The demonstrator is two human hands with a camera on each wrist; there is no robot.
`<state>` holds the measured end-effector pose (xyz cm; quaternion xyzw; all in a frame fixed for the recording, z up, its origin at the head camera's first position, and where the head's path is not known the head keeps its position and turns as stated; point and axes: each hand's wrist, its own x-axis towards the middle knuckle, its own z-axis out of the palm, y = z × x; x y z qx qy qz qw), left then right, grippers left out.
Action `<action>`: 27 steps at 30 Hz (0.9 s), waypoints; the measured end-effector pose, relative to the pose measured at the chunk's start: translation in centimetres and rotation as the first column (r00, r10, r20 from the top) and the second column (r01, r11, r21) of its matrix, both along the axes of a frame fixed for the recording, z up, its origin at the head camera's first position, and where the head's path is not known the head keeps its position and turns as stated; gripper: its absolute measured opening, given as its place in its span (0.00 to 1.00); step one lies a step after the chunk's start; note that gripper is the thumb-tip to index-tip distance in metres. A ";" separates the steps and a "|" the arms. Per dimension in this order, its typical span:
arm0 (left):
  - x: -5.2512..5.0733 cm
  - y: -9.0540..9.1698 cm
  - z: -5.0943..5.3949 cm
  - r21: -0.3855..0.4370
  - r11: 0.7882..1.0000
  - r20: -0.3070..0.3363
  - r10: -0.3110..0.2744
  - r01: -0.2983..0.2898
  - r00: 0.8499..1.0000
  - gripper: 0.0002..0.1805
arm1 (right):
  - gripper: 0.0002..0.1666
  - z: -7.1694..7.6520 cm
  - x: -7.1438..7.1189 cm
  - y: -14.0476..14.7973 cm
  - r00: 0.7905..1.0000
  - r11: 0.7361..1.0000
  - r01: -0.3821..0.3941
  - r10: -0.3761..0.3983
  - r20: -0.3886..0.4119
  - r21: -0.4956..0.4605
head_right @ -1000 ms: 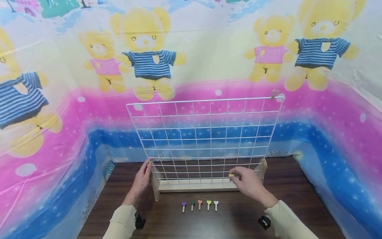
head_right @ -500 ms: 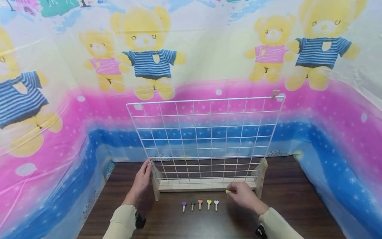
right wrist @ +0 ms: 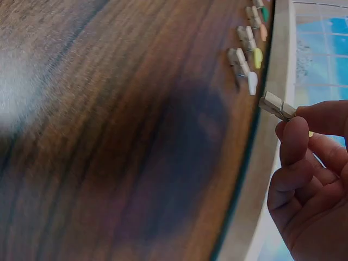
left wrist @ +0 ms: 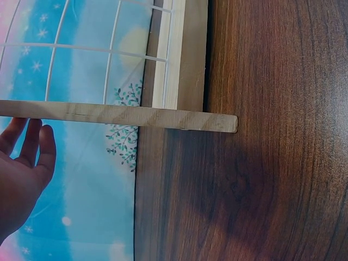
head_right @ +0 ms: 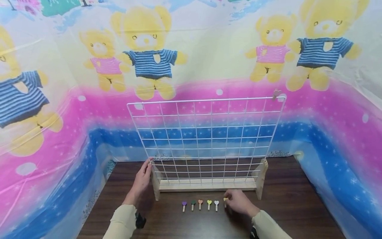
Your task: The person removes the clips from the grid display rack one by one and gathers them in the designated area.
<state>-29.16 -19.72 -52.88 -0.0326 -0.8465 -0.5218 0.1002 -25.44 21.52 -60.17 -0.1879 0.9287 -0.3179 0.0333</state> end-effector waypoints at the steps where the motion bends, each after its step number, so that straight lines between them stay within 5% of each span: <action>1: 0.0 0.0 0.0 -0.002 1.000 0.001 -0.002 0.002 1.000 0.26 | 0.03 -0.3 0.0 0.0 1.000 1.000 -0.001 0.001 0.009 -0.003; 19: 0.1 0.1 0.3 -0.005 1.000 0.029 -0.005 0.005 1.000 0.26 | 0.02 -2.8 -0.1 -0.2 0.992 0.996 -0.020 0.031 0.122 -0.086; 27: 0.1 0.1 0.2 0.002 1.000 0.024 -0.005 0.005 1.000 0.25 | 0.03 -2.9 -0.4 -0.2 0.997 0.997 -0.071 0.071 0.044 -0.015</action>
